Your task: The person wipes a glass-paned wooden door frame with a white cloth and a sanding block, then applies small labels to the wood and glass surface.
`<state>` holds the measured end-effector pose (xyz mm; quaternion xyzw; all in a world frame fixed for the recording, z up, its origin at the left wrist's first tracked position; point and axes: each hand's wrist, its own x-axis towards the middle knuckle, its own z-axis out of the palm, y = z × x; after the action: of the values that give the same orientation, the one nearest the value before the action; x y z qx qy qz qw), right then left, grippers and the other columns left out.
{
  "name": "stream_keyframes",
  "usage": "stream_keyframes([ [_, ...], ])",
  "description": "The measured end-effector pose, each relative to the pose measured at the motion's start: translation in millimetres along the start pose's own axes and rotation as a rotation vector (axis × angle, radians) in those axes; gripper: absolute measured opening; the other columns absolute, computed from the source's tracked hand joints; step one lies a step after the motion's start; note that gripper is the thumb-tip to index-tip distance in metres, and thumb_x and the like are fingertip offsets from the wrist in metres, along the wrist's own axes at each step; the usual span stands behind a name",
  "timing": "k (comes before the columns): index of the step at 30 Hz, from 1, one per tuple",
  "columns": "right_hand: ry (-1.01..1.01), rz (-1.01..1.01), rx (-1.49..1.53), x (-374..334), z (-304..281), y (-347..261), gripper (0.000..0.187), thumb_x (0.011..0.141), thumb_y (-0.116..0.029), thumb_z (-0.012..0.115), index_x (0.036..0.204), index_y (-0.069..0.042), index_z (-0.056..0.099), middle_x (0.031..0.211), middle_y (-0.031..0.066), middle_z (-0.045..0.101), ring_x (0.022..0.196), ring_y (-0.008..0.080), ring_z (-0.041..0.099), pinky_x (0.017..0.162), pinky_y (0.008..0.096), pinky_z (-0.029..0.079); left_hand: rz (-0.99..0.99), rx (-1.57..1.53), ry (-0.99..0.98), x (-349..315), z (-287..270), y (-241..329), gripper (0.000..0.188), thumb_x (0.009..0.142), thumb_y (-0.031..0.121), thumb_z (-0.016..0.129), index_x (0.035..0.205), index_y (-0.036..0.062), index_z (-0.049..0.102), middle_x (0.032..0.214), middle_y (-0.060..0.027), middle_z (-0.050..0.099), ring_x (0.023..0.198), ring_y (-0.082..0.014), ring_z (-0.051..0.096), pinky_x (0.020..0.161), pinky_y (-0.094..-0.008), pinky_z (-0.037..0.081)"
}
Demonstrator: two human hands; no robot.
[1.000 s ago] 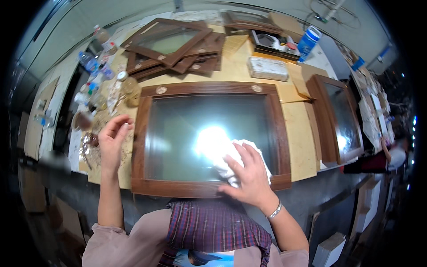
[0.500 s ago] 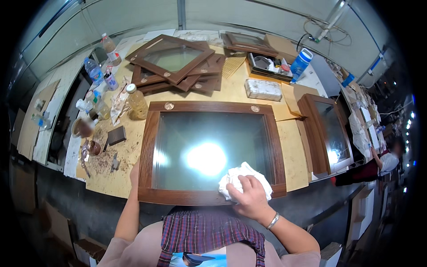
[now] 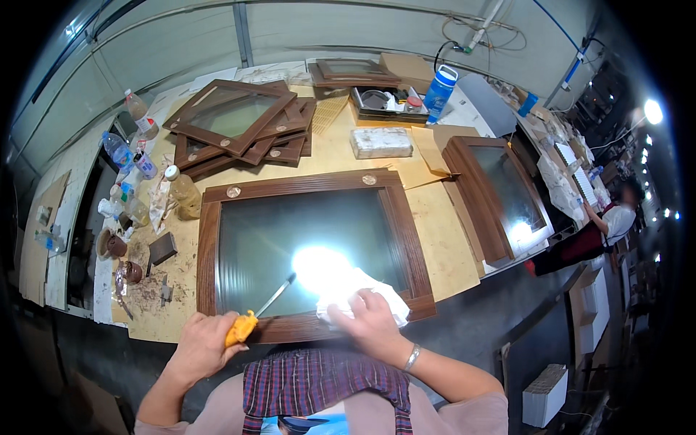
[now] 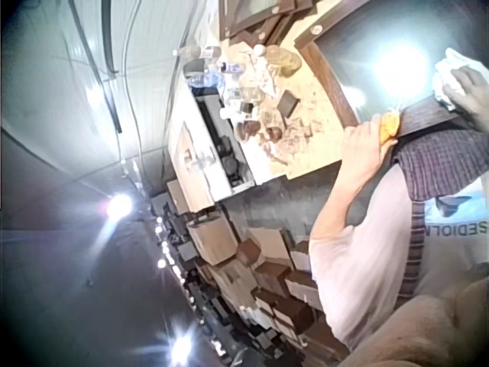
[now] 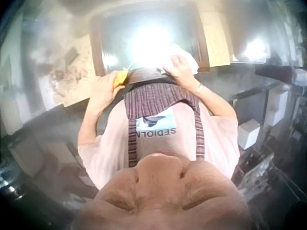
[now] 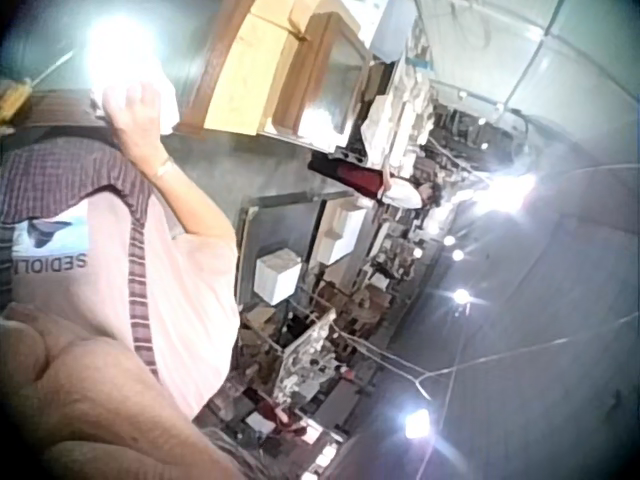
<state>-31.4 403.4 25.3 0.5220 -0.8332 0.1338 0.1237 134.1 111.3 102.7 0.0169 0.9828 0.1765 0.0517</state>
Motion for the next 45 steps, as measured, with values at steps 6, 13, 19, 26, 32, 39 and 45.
stream_keyframes([
  [6,-0.003,-0.026,0.047,4,-8,6,0.041,0.074,-0.018,0.072,0.114,-0.018,0.066,0.111,0.0143,0.061,0.097,0.0323,0.061,0.08,0.0432,0.051,-0.355,0.109,-0.034,-2,-18,-11,0.049,0.084,0.03,0.076,0.118,0.002,0.056,0.088,-0.0202,0.068,0.081,-0.0411,0.066,0.071,-0.0478,0.052],
  [13,-0.001,-0.091,0.142,37,-58,16,0.032,0.076,-0.012,0.068,0.108,-0.014,0.066,0.092,0.0125,0.057,0.089,0.0312,0.06,0.071,0.0402,0.05,-0.776,0.136,0.359,-81,-33,-49,0.039,0.084,0.022,0.073,0.117,0.0042,0.061,0.079,-0.0262,0.065,0.078,-0.0471,0.064,0.069,-0.0526,0.048],
  [19,-0.083,-0.09,0.168,52,-82,26,0.059,0.056,-0.01,0.079,0.113,-0.016,0.064,0.105,0.0135,0.059,0.095,0.0334,0.06,0.075,0.0423,0.051,-0.681,-0.125,0.004,-97,9,1,0.035,0.082,0.028,0.076,0.11,0.0107,0.063,0.087,-0.0206,0.069,0.083,-0.0437,0.066,0.073,-0.0505,0.053],
  [26,-0.093,-0.119,0.187,56,-87,33,0.057,0.058,-0.009,0.076,0.114,-0.016,0.064,0.102,0.0136,0.057,0.094,0.0333,0.059,0.073,0.0413,0.051,-0.524,-0.111,0.05,-64,47,18,0.028,0.083,0.025,0.073,0.102,0.0092,0.061,0.084,-0.0161,0.069,0.078,-0.0399,0.066,0.068,-0.0472,0.052],
  [32,-0.103,-0.116,0.177,55,-86,34,0.059,0.058,-0.008,0.076,0.115,-0.016,0.064,0.102,0.0134,0.057,0.094,0.0335,0.06,0.073,0.0416,0.051,-0.499,-0.105,0.037,-58,48,21,0.031,0.082,0.025,0.075,0.105,0.0096,0.062,0.081,-0.0186,0.069,0.077,-0.0417,0.066,0.066,-0.05,0.051],
  [39,-0.098,-0.118,0.192,52,-82,33,0.059,0.057,-0.008,0.076,0.115,-0.017,0.063,0.111,0.0136,0.06,0.094,0.0338,0.06,0.074,0.0411,0.052,-0.787,0.002,0.357,-78,37,-11,0.025,0.086,0.016,0.071,0.106,0.0037,0.06,0.082,-0.0238,0.066,0.079,-0.0469,0.063,0.07,-0.0528,0.049],
  [45,-0.059,-0.119,0.173,39,-58,32,0.064,0.047,-0.012,0.084,0.109,-0.017,0.069,0.106,0.0131,0.063,0.092,0.0329,0.061,0.076,0.0422,0.052,-0.805,-0.003,0.403,-90,-1,-6,0.03,0.085,0.017,0.072,0.111,0.0055,0.061,0.081,-0.0223,0.066,0.08,-0.0454,0.063,0.069,-0.052,0.049],
])
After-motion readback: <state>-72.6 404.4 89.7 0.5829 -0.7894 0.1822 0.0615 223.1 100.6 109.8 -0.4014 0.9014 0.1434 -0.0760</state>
